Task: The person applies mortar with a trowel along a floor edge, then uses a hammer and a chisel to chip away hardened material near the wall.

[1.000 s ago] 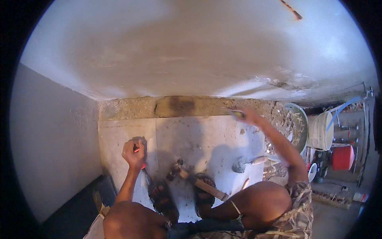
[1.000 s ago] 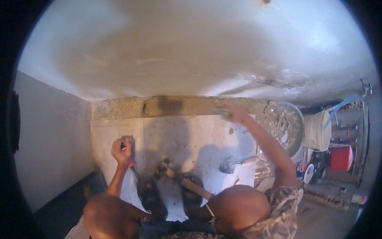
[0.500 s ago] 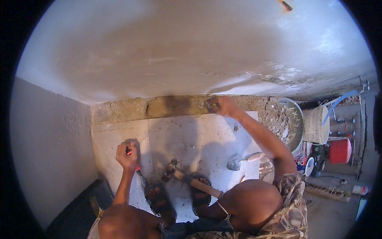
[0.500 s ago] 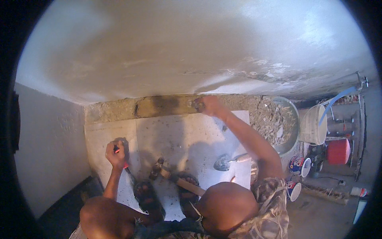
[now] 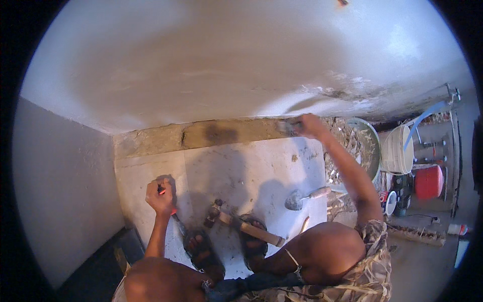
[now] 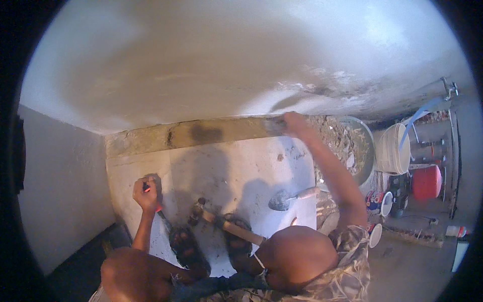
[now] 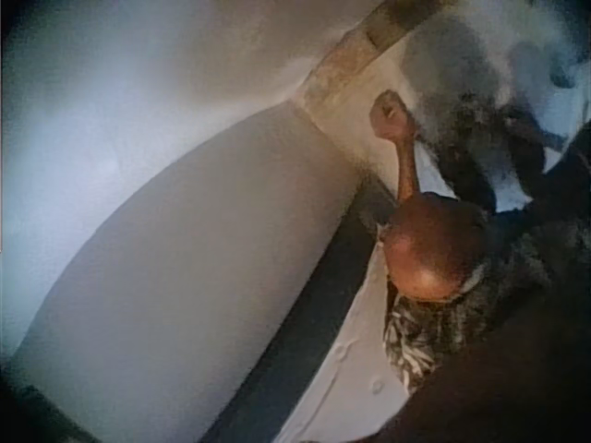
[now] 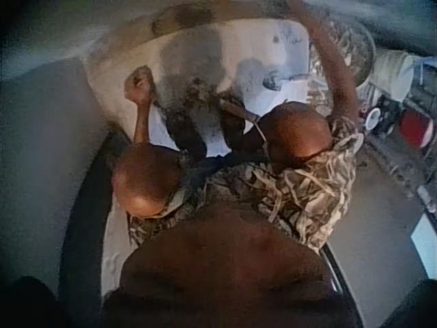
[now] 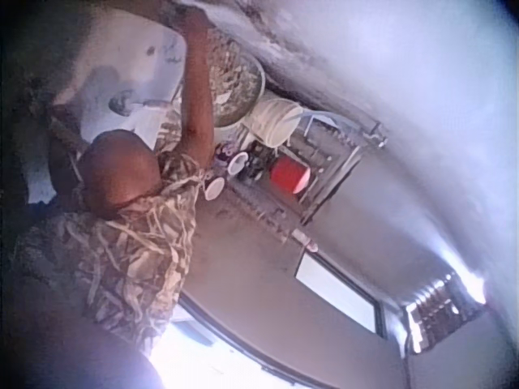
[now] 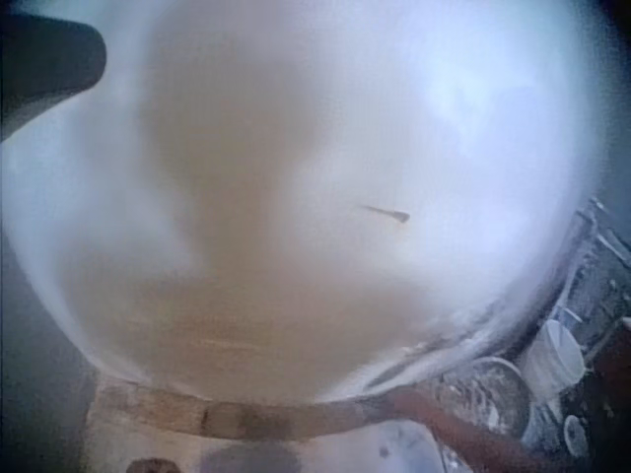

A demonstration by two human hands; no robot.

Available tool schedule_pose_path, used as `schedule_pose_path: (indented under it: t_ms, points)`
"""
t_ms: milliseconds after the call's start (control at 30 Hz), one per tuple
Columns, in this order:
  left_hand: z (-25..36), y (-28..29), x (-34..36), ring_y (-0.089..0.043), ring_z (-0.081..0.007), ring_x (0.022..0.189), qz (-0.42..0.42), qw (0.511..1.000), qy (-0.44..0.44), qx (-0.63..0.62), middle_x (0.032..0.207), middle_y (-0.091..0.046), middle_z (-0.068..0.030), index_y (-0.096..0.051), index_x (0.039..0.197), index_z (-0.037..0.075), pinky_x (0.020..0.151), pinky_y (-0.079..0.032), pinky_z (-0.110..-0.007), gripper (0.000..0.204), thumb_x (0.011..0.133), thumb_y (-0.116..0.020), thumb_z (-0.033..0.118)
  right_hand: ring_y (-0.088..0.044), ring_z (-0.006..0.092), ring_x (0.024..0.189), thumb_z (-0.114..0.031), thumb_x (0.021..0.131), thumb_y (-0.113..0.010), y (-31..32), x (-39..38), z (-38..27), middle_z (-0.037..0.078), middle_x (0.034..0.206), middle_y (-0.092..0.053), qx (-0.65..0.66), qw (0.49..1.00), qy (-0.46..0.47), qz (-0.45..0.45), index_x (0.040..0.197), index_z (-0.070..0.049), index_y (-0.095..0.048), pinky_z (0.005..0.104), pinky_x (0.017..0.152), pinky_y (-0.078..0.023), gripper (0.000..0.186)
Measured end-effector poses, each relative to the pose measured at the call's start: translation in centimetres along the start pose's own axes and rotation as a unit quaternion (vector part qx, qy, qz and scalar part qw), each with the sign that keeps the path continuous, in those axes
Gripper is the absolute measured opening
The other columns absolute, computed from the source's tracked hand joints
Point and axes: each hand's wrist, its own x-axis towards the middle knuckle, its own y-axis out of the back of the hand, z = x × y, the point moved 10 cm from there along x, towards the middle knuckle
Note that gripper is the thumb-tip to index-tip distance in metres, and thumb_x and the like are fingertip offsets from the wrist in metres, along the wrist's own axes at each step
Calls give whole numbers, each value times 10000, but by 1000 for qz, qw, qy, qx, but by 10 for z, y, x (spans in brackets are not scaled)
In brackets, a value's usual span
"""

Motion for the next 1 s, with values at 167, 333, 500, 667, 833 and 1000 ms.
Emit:
schedule_pose_path:
  t_ms: [167, 333, 500, 667, 833, 1000]
  points:
    - [5, -1, -1, -587, -245, 755, -18, 1000, 3, 8, 817, -605, -109, -623, 866, 32, 668, -472, -345, 177, 801, -716, 168, -655, 366, 892, -270, 766, -674, -47, 14, -55, 167, 959, -693, 8, 996, 81, -40, 1079, -146, -698, 437, 839, -516, 338]
    - [-3, 23, -11, -554, -285, 1037, -22, 997, 67, 13, 1208, -504, -166, -464, 1278, 27, 830, -489, -355, 605, 779, -754, 211, -665, 346, 894, -312, 747, -700, -15, -45, 81, 156, 955, -697, -53, 989, -129, -53, 1071, -159, -700, 436, 837, -521, 358]
    - [-63, 18, -57, -533, -267, 1083, -84, 974, 195, -83, 1299, -453, -168, -279, 1446, 19, 941, -443, -394, 839, 796, -767, 227, -671, 345, 850, -349, 746, -700, 1, -67, 132, 147, 943, -697, -124, 981, -144, -34, 1057, -177, -712, 435, 806, -528, 356]
    - [-91, 11, -66, -572, -190, 928, -56, 917, 325, -223, 1285, -473, -138, -351, 1371, 6, 761, -500, -316, 698, 839, -744, 228, -658, 357, 867, -437, 720, -737, -3, -10, 10, 174, 934, -691, 51, 997, -54, 22, 1008, -94, -718, 450, 807, -511, 448]
    - [-108, -22, -84, -466, -95, 574, -89, 880, 328, -332, 702, -499, 1, -547, 1020, 72, 482, -403, -249, 247, 897, -681, 239, -632, 366, 946, -324, 794, -635, -90, 27, -18, 170, 991, -668, -11, 996, -47, -77, 1111, -213, -667, 474, 830, -505, 338]
    - [-89, -12, -75, -408, -66, 554, -142, 854, 355, -353, 671, -466, 28, -521, 827, 108, 467, -342, -245, 190, 912, -650, 219, -643, 326, 947, -337, 773, -673, -31, -20, 27, 132, 1019, -677, 14, 999, -21, 27, 1136, -255, -664, 463, 838, -510, 372]
